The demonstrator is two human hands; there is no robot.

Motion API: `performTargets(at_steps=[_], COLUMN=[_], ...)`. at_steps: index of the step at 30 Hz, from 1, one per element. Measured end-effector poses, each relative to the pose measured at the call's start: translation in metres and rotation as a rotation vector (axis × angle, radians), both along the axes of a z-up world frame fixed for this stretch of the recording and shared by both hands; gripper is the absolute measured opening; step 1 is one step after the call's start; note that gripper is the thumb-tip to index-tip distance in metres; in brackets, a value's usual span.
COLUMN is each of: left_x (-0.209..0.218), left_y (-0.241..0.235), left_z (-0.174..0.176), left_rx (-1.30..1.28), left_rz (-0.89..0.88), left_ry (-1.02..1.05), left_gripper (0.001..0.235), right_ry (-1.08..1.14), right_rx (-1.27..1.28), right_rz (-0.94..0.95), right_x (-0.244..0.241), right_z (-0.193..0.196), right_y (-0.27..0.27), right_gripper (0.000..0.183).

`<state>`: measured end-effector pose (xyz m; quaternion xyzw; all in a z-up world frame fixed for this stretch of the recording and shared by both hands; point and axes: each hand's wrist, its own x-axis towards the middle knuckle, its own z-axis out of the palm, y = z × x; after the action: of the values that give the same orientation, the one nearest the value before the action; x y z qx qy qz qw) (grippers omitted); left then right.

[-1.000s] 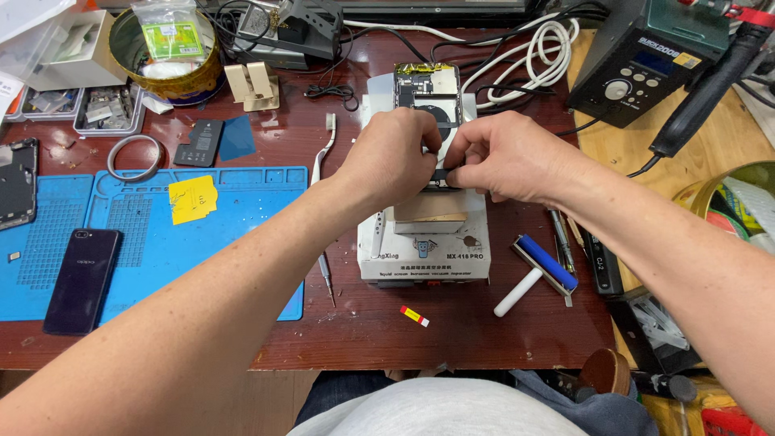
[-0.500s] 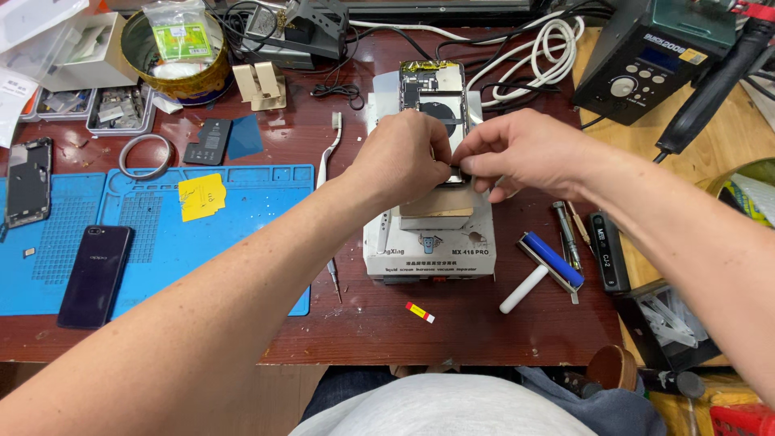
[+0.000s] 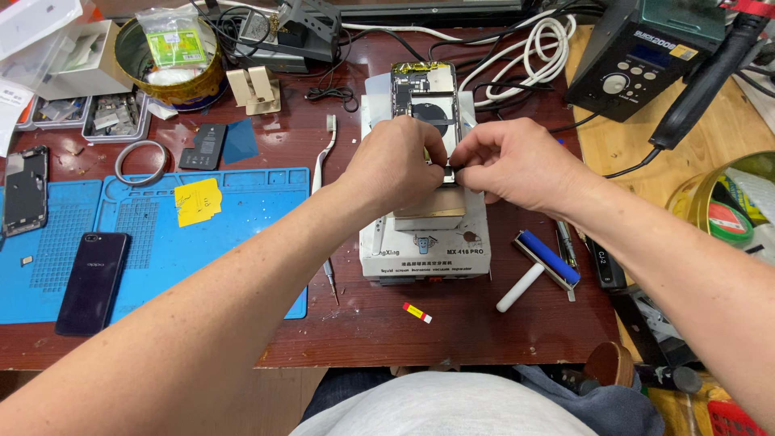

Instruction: The person repeatedly inserts and removes a small black rectangular component into a slot on a disassembled mobile phone motherboard. The hands manipulate the component and the board throughout the clip without using any tools.

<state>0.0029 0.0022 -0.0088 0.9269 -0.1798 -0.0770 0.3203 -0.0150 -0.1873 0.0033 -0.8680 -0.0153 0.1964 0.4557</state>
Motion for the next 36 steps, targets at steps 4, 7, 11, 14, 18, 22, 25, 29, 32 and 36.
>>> performTargets(at_steps=[4,7,11,14,18,22,25,29,32,36], left_x=[-0.003,-0.004,-0.002,0.0,0.0,-0.007,-0.01,-0.013,-0.013,-0.014], left_y=[-0.002,-0.004,-0.005,-0.004,-0.004,-0.005,-0.006,-0.009,-0.01,-0.009], left_z=[0.006,0.009,0.009,0.008,0.008,0.012,0.016,0.019,0.019,0.018], left_rx=[0.02,0.023,0.057,0.063,0.063,0.063,0.096,0.101,0.099,0.086], left_rz=[0.036,0.041,0.047,0.043,0.036,0.065,0.088,0.112,0.118,0.108], left_ry=[0.033,0.048,0.094,0.092,0.063,0.092,0.111,0.11,0.129,0.092], left_gripper=[0.019,0.019,0.019,0.02,0.02,0.018,0.019,0.019,0.019,0.02], right_ry=[0.065,0.092,0.07,0.051,0.039,0.067,0.098,0.098,0.095,0.113], right_rx=[0.137,0.23,0.235,0.223,0.226,0.204,0.192,0.201,0.214,0.218], right_rz=[-0.062,-0.154,-0.189,-0.195,-0.183,-0.171,-0.162,-0.181,-0.187,-0.181], right_x=[-0.003,-0.006,-0.014,-0.017,-0.022,-0.025,-0.027,-0.031,-0.032,-0.032], right_z=[-0.001,-0.002,-0.007,-0.01,-0.013,-0.012,-0.009,-0.006,-0.004,-0.004], right_y=[-0.007,-0.016,-0.019,-0.015,-0.012,-0.013,-0.013,-0.015,-0.015,-0.011], right_gripper=[0.025,0.029,0.028,0.027,0.028,0.03,0.032,0.036,0.042,0.047])
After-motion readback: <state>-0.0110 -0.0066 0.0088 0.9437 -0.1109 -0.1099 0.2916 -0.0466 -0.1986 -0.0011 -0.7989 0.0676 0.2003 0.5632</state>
